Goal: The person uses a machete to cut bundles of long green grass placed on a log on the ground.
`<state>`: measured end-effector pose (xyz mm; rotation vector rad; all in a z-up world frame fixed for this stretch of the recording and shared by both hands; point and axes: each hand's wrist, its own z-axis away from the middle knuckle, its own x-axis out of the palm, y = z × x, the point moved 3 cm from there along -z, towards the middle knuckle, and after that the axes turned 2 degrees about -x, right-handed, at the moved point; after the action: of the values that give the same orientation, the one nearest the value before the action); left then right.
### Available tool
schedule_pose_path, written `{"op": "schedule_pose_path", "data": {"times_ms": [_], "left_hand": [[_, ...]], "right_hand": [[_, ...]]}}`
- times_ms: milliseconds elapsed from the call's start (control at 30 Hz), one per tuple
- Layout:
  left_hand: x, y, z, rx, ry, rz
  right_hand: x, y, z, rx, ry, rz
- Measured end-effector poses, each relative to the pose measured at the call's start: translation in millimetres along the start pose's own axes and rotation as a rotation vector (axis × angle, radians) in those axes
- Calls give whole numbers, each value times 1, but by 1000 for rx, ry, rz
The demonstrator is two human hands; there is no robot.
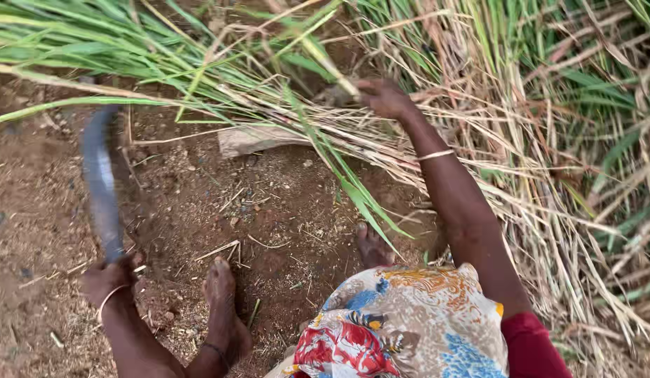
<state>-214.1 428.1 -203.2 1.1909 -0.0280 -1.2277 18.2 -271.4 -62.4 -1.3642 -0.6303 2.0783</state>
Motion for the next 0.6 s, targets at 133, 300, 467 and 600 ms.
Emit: {"op": "schedule_pose_path", "data": {"times_ms": [133,300,467,600], "left_hand": [[-14,1,-24,-3,320,205],[-42,22,-29,365,710,99],[37,113,31,779,124,163],[134,196,158,627,-379,446]], "right_hand": [[10,-18,33,55,-205,266],[48,2,69,25,-341,464],[99,51,57,112,-101,793],[99,49,26,-91,40,952]]}}
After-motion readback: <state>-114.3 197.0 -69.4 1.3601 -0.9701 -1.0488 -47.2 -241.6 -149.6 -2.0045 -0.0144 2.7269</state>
